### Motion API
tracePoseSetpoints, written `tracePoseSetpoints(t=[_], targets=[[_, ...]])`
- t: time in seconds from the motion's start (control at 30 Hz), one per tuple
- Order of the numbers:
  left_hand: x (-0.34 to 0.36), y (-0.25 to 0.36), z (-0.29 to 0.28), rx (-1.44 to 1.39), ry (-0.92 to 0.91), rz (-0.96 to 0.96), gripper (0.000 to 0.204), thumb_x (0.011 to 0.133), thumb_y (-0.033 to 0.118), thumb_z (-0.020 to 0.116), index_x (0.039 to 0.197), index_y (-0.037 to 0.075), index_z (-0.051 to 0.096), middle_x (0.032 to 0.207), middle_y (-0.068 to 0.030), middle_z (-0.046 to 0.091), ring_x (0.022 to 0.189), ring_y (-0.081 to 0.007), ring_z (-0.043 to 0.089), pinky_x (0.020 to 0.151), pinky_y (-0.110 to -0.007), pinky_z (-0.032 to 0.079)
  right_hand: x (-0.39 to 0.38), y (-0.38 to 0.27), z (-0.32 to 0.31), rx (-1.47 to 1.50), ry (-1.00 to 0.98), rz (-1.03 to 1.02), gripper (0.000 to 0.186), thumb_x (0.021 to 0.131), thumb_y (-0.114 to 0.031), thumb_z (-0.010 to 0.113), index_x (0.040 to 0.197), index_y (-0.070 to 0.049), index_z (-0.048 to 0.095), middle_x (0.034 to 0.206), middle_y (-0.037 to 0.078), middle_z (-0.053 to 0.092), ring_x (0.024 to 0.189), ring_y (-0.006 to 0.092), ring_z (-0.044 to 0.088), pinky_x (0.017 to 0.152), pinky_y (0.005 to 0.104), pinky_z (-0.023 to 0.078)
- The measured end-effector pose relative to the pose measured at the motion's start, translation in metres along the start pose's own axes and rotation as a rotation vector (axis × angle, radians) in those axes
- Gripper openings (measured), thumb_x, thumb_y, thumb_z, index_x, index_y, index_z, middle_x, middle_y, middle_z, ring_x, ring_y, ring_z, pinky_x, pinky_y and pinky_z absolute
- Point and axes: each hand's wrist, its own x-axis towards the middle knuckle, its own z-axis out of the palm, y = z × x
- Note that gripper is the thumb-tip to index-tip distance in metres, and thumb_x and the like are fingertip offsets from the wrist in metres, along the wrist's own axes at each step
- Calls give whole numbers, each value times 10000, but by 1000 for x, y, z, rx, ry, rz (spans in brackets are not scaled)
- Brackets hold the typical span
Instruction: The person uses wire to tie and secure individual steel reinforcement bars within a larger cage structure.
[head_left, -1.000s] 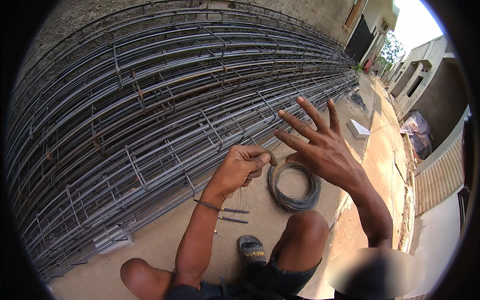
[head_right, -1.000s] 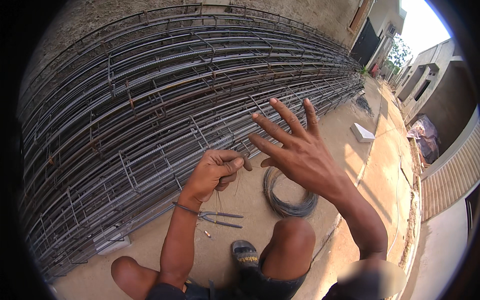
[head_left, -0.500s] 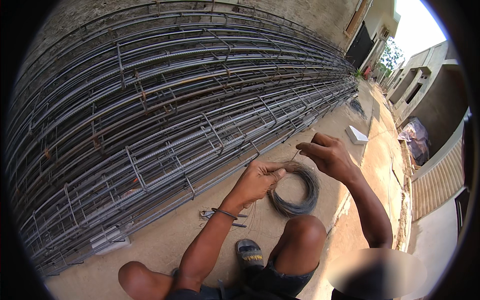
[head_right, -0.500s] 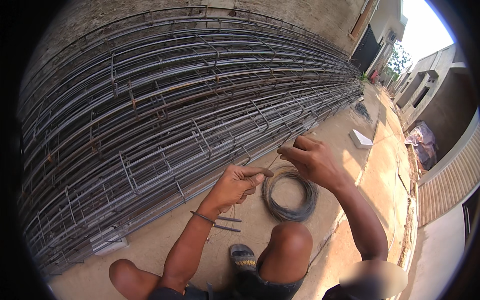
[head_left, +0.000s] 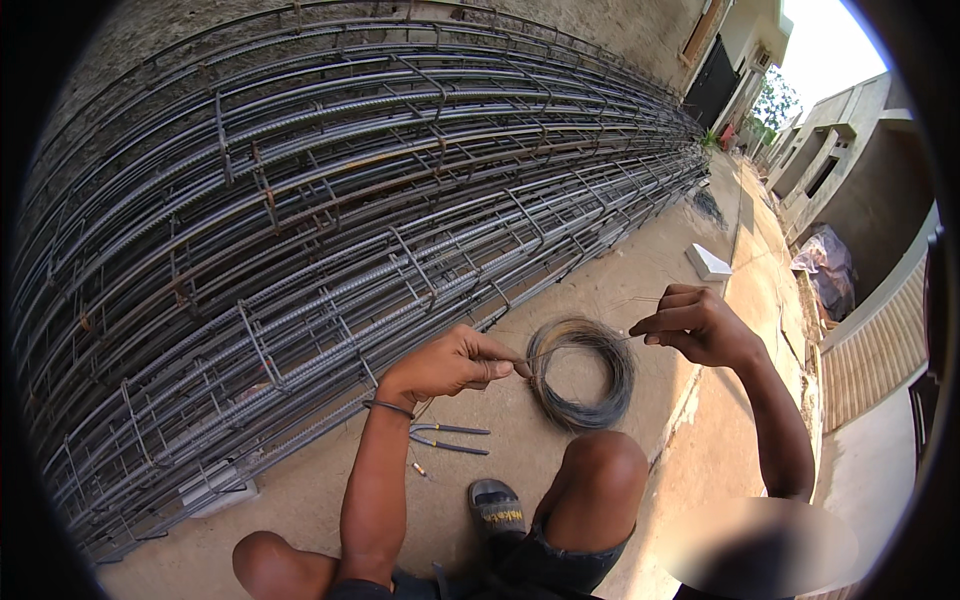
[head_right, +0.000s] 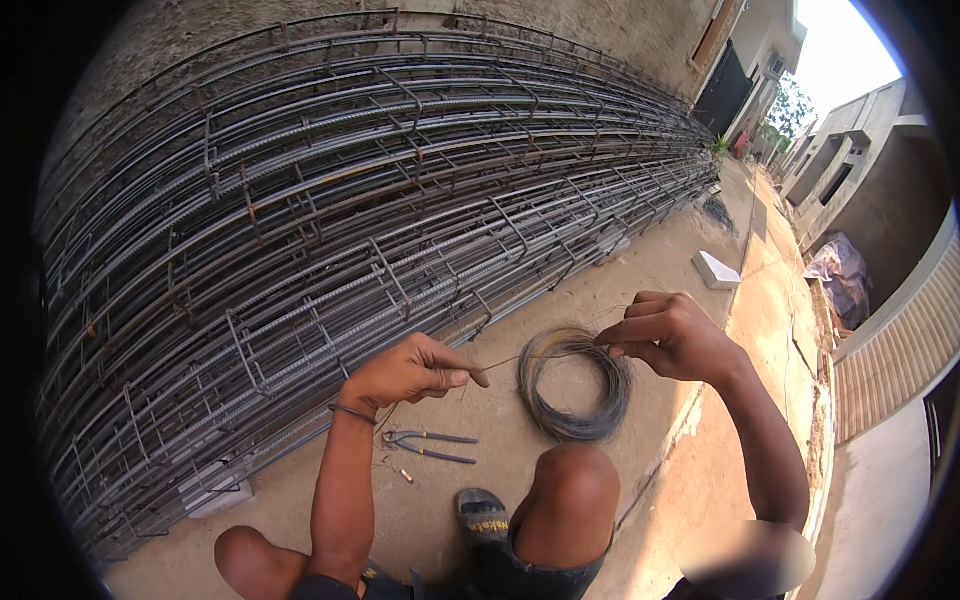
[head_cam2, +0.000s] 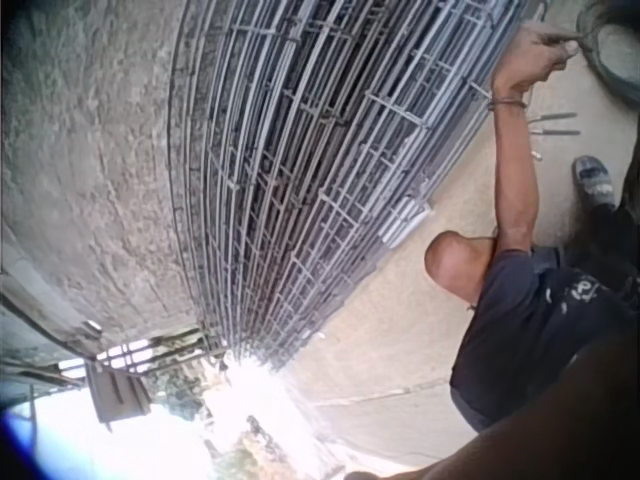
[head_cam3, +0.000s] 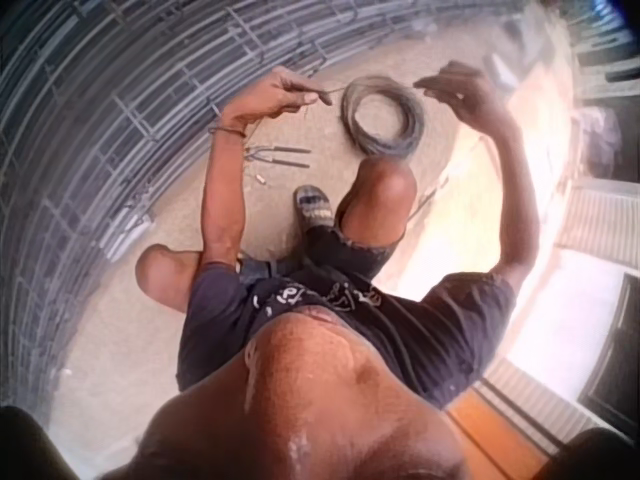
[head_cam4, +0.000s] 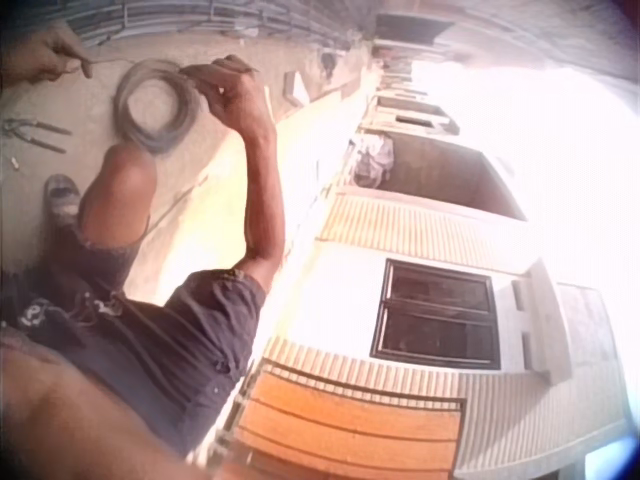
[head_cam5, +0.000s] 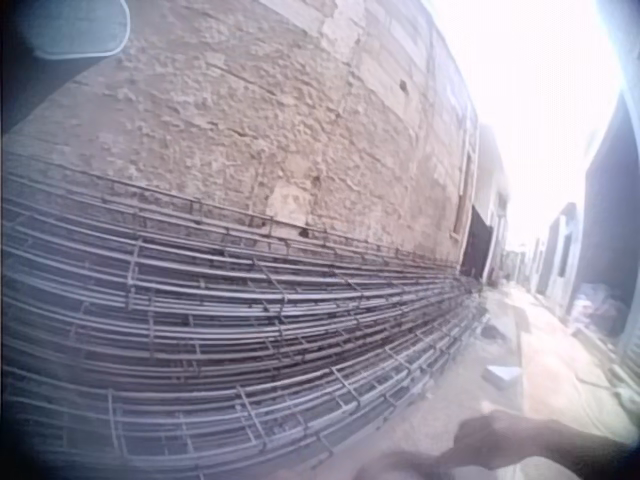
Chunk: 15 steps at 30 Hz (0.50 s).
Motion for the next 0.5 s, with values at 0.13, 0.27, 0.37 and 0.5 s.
tracePoseSetpoints(t=[0.13,0.27,0.37,0.5], targets=[[-9,-1,-15,1,-83,53,228,885,126,680,1079,15,722,582,63,445,498,-27,310,420,-207,232,-19,11,-7,389,18,195,167,851,-95,707,1013,-71,741,745,54,676,675,161,609,601,316,492],[-19,2,-24,74,-61,27,216,860,121,705,1054,32,737,758,11,635,571,-46,382,491,-221,344,-23,20,-14,732,-156,445,175,893,-145,692,1010,-22,734,742,50,690,650,115,593,572,261,460],[-20,6,-22,91,-43,25,207,862,112,697,1045,25,739,704,23,608,538,-45,359,465,-220,309,-12,9,-6,272,-113,319,151,878,-144,693,916,0,720,689,90,652,584,171,600,538,317,453],[-9,7,2,227,-55,36,202,863,97,689,1042,19,739,677,34,595,515,-46,349,442,-213,283,5,0,24,-331,386,215,171,858,-100,672,725,-9,617,644,132,560,595,338,576,556,428,466]])
